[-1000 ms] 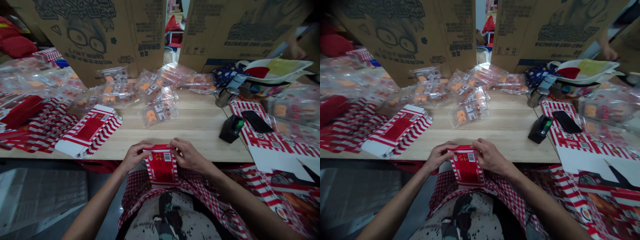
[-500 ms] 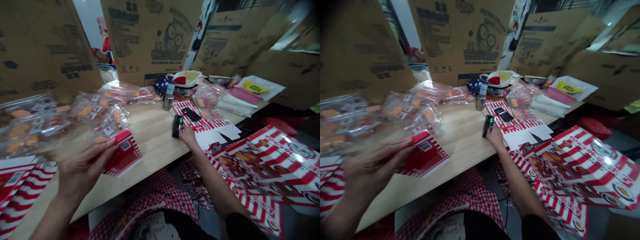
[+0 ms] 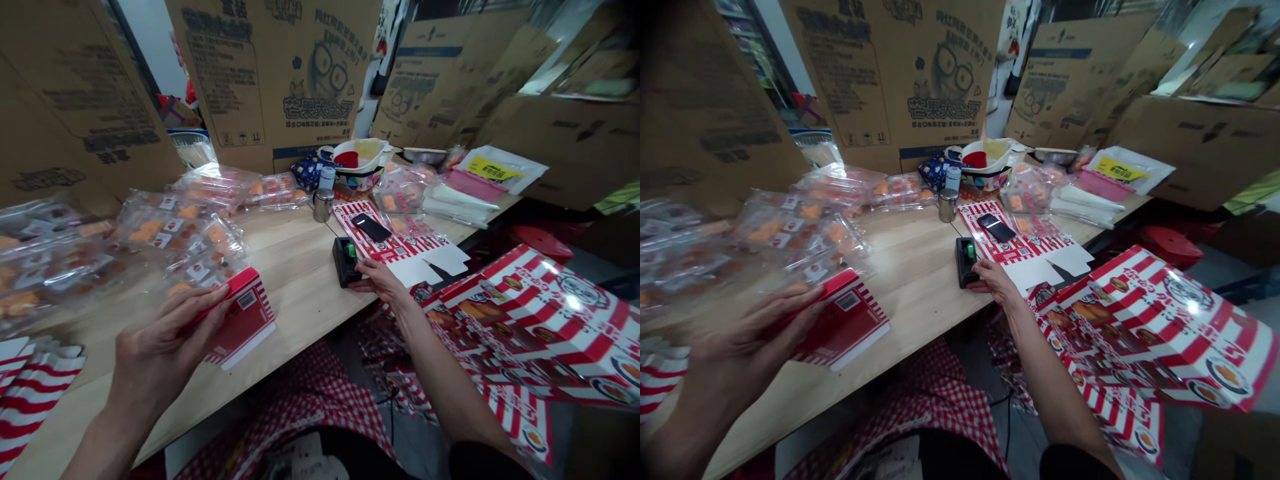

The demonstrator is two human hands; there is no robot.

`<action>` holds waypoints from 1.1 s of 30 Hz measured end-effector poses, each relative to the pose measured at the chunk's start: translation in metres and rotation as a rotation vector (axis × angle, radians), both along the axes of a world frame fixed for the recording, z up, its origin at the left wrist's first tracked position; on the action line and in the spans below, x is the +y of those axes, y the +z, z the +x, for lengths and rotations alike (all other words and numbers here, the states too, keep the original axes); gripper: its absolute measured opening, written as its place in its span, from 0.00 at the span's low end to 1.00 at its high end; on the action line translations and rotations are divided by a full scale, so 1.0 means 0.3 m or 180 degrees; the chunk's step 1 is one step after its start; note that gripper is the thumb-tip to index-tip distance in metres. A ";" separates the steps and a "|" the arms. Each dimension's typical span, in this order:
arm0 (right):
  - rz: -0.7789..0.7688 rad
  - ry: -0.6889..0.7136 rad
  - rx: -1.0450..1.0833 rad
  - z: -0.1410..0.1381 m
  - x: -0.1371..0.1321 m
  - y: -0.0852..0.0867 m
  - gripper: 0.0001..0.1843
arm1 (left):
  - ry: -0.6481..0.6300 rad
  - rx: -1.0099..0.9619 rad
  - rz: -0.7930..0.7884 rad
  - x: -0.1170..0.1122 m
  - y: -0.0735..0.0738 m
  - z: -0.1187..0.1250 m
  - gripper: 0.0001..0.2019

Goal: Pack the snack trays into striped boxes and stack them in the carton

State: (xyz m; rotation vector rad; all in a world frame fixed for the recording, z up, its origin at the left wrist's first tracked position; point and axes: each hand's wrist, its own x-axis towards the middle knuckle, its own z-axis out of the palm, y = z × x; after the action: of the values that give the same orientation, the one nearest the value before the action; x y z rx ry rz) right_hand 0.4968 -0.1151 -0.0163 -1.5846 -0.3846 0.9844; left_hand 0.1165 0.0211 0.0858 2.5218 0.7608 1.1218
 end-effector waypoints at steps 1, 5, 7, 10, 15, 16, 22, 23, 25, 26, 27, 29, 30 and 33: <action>0.0056 -0.0031 -0.0011 -0.006 -0.012 -0.011 0.17 | -0.0038 0.0036 0.0032 -0.004 0.000 0.006 0.13; 0.0158 -0.0388 -0.0253 -0.058 -0.016 -0.089 0.16 | -0.0165 0.0092 0.0104 -0.018 -0.004 0.037 0.10; 0.0140 -0.0575 -0.0429 -0.085 -0.014 -0.131 0.16 | -0.0137 0.0042 0.0113 -0.022 -0.005 0.051 0.07; 0.0090 -0.0735 -0.0772 -0.119 -0.033 -0.155 0.13 | -0.0109 0.0019 0.0017 -0.028 -0.001 0.057 0.06; 0.0149 -0.0610 -0.1421 -0.230 -0.075 -0.038 0.06 | -0.0236 -0.0005 -0.0261 -0.040 0.005 0.029 0.07; 0.0243 -0.0415 -0.1513 -0.276 -0.072 0.005 0.05 | -0.0224 -0.0054 -0.0295 -0.045 0.004 0.022 0.06; 0.1383 0.1456 -0.0764 -0.625 0.051 0.263 0.19 | -0.0067 -0.0130 -0.0494 -0.088 -0.010 -0.006 0.07; 0.1475 0.1602 -0.0589 -0.668 0.078 0.289 0.24 | -0.0006 -0.0157 -0.0551 -0.095 -0.014 -0.009 0.09; 0.1549 0.1717 -0.0357 -0.730 0.124 0.322 0.34 | 0.0094 -0.0262 -0.0689 -0.106 -0.023 -0.013 0.11; 0.1531 0.1697 -0.0294 -0.750 0.141 0.329 0.37 | 0.0115 -0.0315 -0.0745 -0.110 -0.028 -0.015 0.12; 0.1462 0.1662 -0.0257 -0.765 0.155 0.333 0.39 | 0.0119 -0.0348 -0.0766 -0.113 -0.031 -0.016 0.12; 0.1254 0.1581 -0.0267 -0.781 0.173 0.331 0.41 | 0.0110 -0.0362 -0.0689 -0.116 -0.035 -0.019 0.12; 0.1169 0.1546 -0.0323 -0.785 0.178 0.328 0.41 | 0.0077 -0.0342 -0.0607 -0.115 -0.034 -0.020 0.11; 0.1135 0.1513 -0.0538 -0.786 0.184 0.316 0.39 | -0.0182 -0.0209 -0.0371 -0.108 -0.023 -0.023 0.08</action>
State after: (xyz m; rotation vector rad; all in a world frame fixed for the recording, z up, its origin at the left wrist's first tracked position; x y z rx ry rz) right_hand 0.2610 -0.0598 0.0786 -1.2747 -1.0313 1.0646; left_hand 0.1096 -0.0112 0.0789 2.3831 0.7111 1.1026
